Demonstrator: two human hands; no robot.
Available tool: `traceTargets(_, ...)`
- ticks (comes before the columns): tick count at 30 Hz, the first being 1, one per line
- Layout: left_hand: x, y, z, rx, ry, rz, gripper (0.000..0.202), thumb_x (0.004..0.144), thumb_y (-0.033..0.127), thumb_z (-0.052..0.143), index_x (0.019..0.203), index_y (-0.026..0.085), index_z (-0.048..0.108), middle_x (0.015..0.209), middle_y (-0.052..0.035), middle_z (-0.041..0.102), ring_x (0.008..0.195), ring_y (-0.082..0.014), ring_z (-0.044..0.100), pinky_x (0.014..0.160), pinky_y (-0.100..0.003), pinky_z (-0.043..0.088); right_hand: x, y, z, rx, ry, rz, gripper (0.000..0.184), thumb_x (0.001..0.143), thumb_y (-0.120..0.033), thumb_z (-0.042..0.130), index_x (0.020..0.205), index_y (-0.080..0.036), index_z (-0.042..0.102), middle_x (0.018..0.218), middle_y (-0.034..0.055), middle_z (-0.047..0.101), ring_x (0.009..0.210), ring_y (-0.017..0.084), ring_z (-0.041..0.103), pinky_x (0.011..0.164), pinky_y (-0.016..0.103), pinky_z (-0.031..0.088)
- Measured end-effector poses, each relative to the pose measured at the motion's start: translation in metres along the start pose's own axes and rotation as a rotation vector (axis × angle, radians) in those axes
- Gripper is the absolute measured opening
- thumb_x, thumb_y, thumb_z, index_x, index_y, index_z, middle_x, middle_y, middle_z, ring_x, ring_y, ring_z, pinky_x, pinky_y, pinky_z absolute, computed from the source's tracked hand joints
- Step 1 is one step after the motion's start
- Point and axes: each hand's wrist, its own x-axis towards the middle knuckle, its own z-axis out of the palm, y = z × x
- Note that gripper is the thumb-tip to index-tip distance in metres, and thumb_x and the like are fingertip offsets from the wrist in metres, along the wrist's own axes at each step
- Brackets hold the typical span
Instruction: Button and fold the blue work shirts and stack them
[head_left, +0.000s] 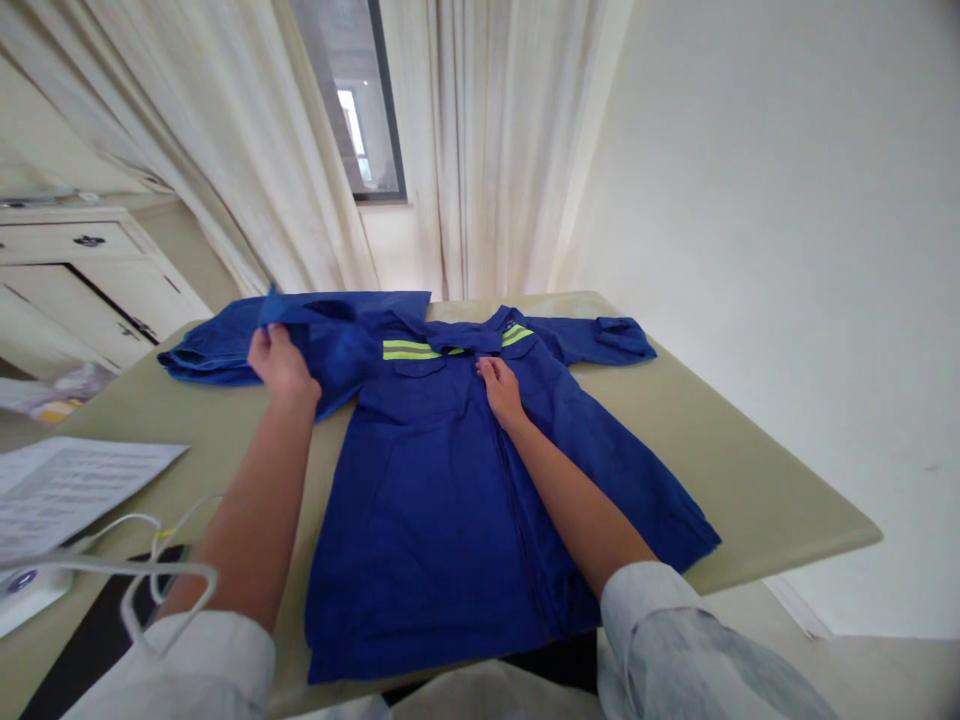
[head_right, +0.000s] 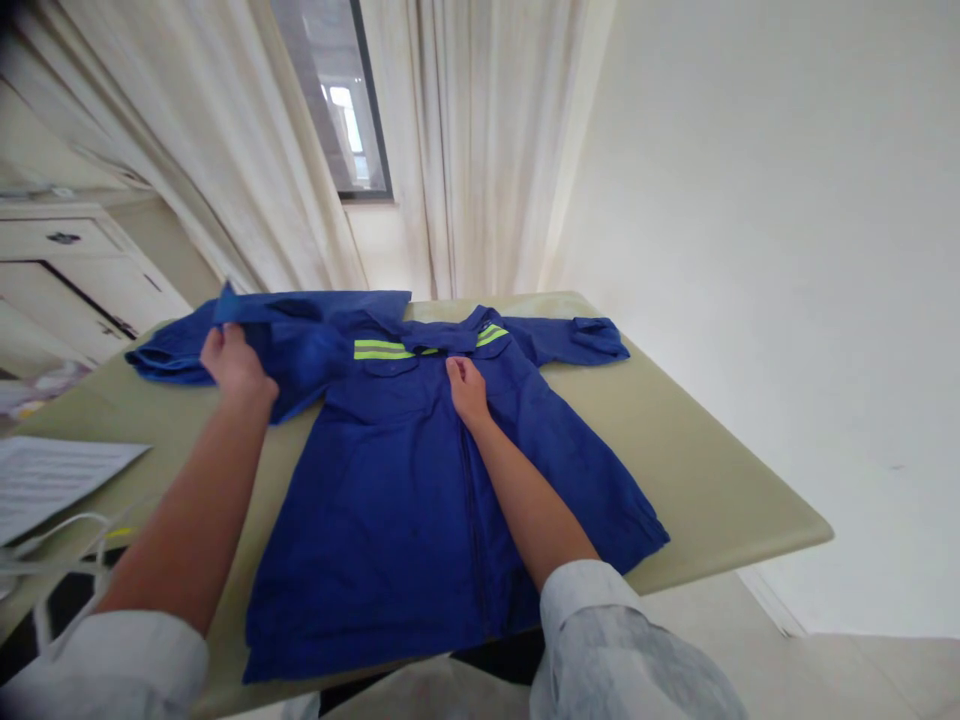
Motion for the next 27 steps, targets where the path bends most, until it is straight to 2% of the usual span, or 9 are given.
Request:
traceTargets(2, -0.003, 0.023, 0.047, -0.04, -0.004, 0.008, 0.049, 0.104, 0.066, 0.041, 0.1, 0.02, 0.057, 0.093, -0.0024, 0.065, 0.098, -0.0197, 0.064, 0.092, -0.038, 0.055, 0.002, -0.001, -0.001, 0.175, -0.011, 0.02, 0.057, 0.098, -0.069, 0.049, 0.116, -0.02, 0.069, 0.117, 0.011, 0.077, 0.108, 0.023, 0.073, 0.104, 0.04, 0.055)
traceTargets(3, -0.01, 0.034, 0.069, -0.06, -0.101, 0.023, 0.051, 0.097, 0.068, 0.056, 0.107, 0.018, 0.062, 0.099, -0.005, 0.07, 0.1, -0.0212, 0.067, 0.093, -0.038, 0.056, 0.004, -0.002, -0.003, 0.276, -0.014, 0.05, 0.062, 0.098, -0.073, 0.046, 0.121, -0.02, 0.067, 0.121, 0.0118, 0.076, 0.111, 0.024, 0.073, 0.103, 0.041, 0.056)
traceTargets(5, -0.028, 0.055, 0.101, -0.104, -0.522, 0.102, 0.064, 0.09, 0.063, 0.07, 0.133, 0.017, 0.061, 0.128, -0.0129, 0.07, 0.123, -0.026, 0.066, 0.105, -0.041, 0.054, 0.012, -0.004, -0.012, 0.472, 0.013, 0.137, 0.069, 0.098, -0.078, 0.04, 0.131, -0.022, 0.061, 0.128, 0.012, 0.073, 0.115, 0.024, 0.073, 0.097, 0.041, 0.06)
traceTargets(7, -0.05, 0.065, 0.112, -0.046, -0.811, 0.196, 0.073, 0.091, 0.058, 0.07, 0.15, 0.019, 0.053, 0.149, -0.0156, 0.062, 0.139, -0.0283, 0.058, 0.116, -0.046, 0.047, 0.025, -0.003, -0.026, 0.601, 0.115, 0.222, 0.067, 0.097, -0.079, 0.042, 0.134, -0.025, 0.058, 0.13, 0.0106, 0.073, 0.114, 0.024, 0.073, 0.09, 0.041, 0.064)
traceTargets(9, -0.071, 0.06, 0.104, 0.176, -0.882, 0.246, 0.076, 0.092, 0.056, 0.069, 0.155, 0.02, 0.049, 0.158, -0.0162, 0.054, 0.147, -0.0316, 0.05, 0.124, -0.052, 0.037, 0.038, 0.001, -0.041, 0.65, 0.272, 0.282, 0.06, 0.093, -0.073, 0.056, 0.131, -0.026, 0.058, 0.126, 0.0084, 0.074, 0.11, 0.024, 0.074, 0.084, 0.04, 0.065)
traceTargets(14, -0.1, 0.001, 0.054, 0.816, -0.785, 0.143, 0.086, 0.087, 0.043, 0.07, 0.164, 0.023, 0.038, 0.175, -0.0172, 0.027, 0.16, -0.0443, 0.024, 0.126, -0.074, 0.014, 0.056, 0.021, -0.066, 0.643, 0.454, 0.308, 0.046, 0.086, -0.05, 0.073, 0.125, -0.029, 0.059, 0.112, 0.0031, 0.077, 0.099, 0.022, 0.074, 0.079, 0.042, 0.066)
traceTargets(20, -0.088, -0.037, 0.017, 0.698, -0.451, 0.096, 0.064, 0.093, 0.015, 0.037, 0.154, 0.006, 0.049, 0.162, -0.0221, 0.046, 0.155, -0.029, 0.04, 0.129, -0.047, 0.032, 0.056, 0.03, -0.062, 0.64, 0.396, 0.285, 0.037, 0.087, -0.03, 0.066, 0.123, -0.03, 0.06, 0.105, 0.0002, 0.077, 0.093, 0.017, 0.073, 0.085, 0.041, 0.064)
traceTargets(23, -0.086, -0.039, 0.009, 0.654, -0.31, -0.047, 0.065, 0.091, 0.015, 0.037, 0.155, 0.004, 0.046, 0.156, -0.0224, 0.054, 0.146, -0.0305, 0.052, 0.126, -0.047, 0.039, 0.059, 0.025, -0.054, 0.62, 0.371, 0.301, 0.04, 0.086, -0.026, 0.067, 0.125, -0.029, 0.059, 0.102, -0.0011, 0.075, 0.086, 0.016, 0.072, 0.082, 0.04, 0.064)
traceTargets(27, -0.089, -0.044, 0.006, 0.601, -0.264, -0.098, 0.063, 0.091, 0.013, 0.038, 0.152, 0.006, 0.048, 0.147, -0.0216, 0.061, 0.139, -0.0305, 0.058, 0.122, -0.047, 0.043, 0.075, 0.013, -0.05, 0.434, 0.305, 0.227, 0.048, 0.089, -0.032, 0.064, 0.136, -0.031, 0.055, 0.118, 0.0005, 0.074, 0.092, 0.015, 0.073, 0.082, 0.036, 0.064)
